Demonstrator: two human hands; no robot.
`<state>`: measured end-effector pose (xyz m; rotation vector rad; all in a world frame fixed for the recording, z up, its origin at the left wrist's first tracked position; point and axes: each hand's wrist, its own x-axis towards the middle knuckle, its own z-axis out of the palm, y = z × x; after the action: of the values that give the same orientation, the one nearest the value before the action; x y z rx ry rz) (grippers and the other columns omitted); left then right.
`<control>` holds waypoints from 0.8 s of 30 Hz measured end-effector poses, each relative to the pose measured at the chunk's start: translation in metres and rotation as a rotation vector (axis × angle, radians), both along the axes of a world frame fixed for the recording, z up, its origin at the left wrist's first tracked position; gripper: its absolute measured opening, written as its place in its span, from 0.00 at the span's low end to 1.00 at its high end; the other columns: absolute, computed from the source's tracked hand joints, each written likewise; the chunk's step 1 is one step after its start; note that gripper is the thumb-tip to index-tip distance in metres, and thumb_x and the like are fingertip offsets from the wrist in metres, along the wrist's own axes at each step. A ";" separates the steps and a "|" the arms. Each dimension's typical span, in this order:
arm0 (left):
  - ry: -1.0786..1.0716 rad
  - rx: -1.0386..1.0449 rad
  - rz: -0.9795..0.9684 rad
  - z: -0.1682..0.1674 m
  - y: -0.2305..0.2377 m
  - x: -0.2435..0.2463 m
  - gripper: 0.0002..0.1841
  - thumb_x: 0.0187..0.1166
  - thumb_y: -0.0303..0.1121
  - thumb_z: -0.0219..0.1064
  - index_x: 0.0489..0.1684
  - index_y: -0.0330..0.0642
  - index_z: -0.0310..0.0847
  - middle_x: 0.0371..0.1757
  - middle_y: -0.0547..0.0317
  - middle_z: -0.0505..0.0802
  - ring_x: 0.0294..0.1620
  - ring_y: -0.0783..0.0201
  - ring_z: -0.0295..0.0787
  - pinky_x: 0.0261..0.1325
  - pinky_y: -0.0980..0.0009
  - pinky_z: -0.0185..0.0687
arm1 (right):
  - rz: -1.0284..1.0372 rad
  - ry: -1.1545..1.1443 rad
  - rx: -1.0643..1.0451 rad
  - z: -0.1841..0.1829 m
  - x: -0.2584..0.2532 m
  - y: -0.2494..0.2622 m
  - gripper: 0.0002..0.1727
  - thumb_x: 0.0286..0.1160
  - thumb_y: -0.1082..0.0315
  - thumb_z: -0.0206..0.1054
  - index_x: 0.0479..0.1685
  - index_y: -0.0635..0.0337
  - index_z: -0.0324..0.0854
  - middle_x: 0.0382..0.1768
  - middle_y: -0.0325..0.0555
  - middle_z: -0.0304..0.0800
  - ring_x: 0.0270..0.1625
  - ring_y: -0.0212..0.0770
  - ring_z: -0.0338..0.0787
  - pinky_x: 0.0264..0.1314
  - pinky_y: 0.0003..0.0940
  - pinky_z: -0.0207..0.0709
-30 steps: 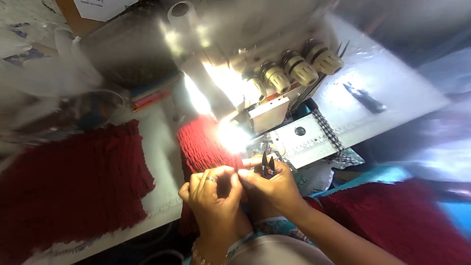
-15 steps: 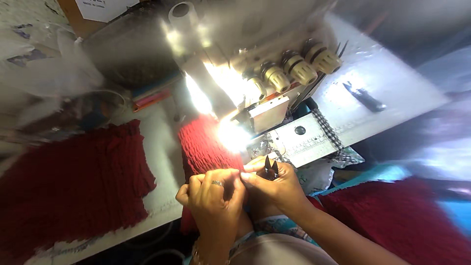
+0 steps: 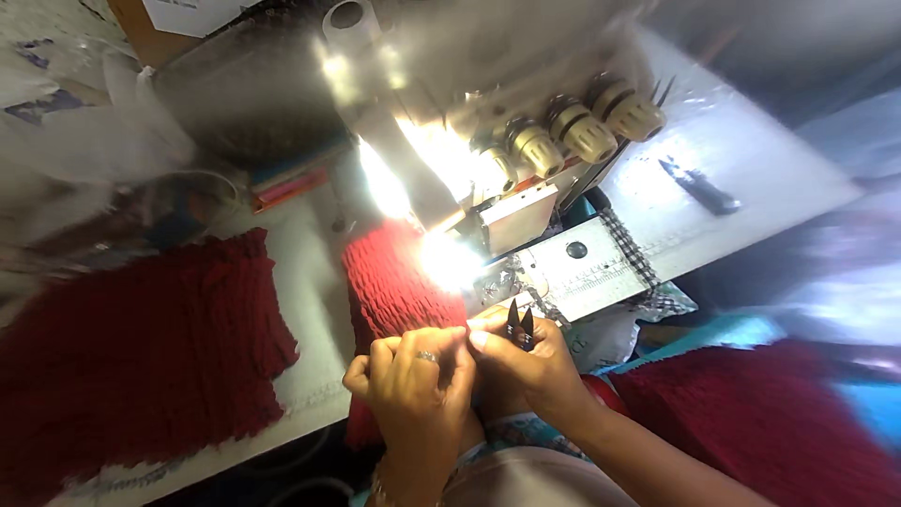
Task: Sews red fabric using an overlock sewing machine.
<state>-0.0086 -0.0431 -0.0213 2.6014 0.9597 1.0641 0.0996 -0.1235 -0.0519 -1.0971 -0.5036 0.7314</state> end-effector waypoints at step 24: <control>0.313 0.011 -0.617 0.030 0.084 -0.006 0.24 0.80 0.37 0.48 0.65 0.54 0.90 0.64 0.56 0.92 0.67 0.57 0.83 0.70 0.63 0.71 | -0.083 -0.172 -0.067 0.000 0.009 0.001 0.02 0.69 0.68 0.74 0.33 0.55 0.92 0.32 0.29 0.93 0.26 0.14 0.79 0.28 0.09 0.72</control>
<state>-0.0142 0.0412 0.0091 2.8216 0.1460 0.5150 0.1087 -0.1223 -0.0518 -1.2427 -0.5791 0.5872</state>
